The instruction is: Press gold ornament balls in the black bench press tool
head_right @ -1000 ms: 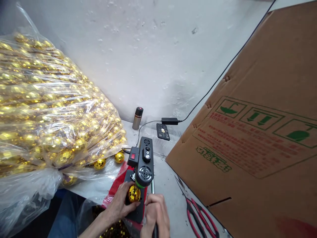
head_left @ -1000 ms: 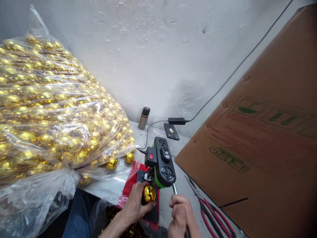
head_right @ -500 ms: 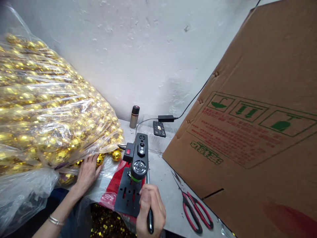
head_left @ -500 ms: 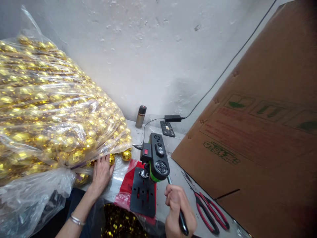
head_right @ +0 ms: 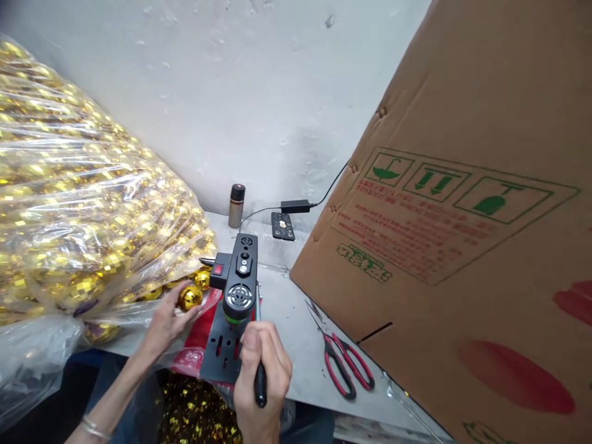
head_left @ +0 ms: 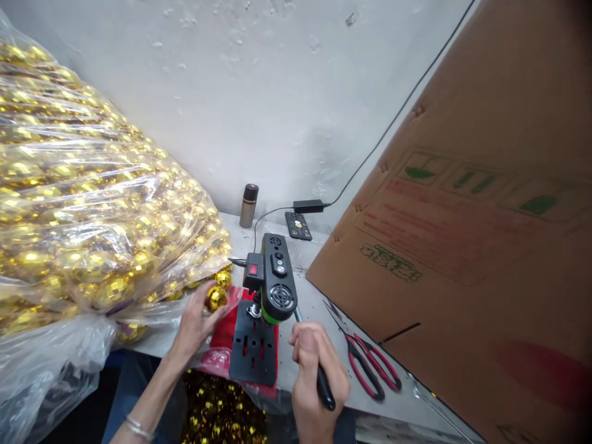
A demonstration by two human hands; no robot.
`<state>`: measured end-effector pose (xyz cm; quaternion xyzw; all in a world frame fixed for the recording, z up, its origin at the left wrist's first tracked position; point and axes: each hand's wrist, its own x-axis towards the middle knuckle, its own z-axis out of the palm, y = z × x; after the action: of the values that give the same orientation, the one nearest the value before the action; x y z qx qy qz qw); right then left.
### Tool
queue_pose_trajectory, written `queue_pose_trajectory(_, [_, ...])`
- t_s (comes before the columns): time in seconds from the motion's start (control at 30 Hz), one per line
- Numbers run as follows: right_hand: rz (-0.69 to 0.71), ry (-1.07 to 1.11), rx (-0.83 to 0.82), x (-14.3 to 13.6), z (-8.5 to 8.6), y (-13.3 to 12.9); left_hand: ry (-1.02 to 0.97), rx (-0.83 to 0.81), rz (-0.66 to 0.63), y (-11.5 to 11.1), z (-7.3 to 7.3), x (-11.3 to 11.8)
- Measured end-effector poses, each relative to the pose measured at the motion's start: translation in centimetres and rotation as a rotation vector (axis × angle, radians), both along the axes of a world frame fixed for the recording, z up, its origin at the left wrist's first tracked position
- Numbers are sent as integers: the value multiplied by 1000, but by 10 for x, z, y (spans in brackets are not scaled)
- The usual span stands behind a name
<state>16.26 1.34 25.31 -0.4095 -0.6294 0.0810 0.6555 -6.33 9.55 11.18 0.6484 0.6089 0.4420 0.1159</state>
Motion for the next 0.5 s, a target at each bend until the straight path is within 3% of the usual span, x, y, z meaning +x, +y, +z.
queue_pose_trajectory(0.1, [5, 3, 4, -1, 0, 0, 30, -23, -124, -6, -16, 5])
queue_pose_trajectory(0.23, [5, -2, 14, -2, -4, -1, 29, -39, -140, -10, -25, 6])
queue_pose_trajectory(0.37, [4, 0, -2, -1, -3, -1, -136, -43, -49, -12, -8, 12])
queue_pose_trajectory(0.5, [26, 11, -30, 0, 7, 0, -609, -228, -91, -23, 10, 31])
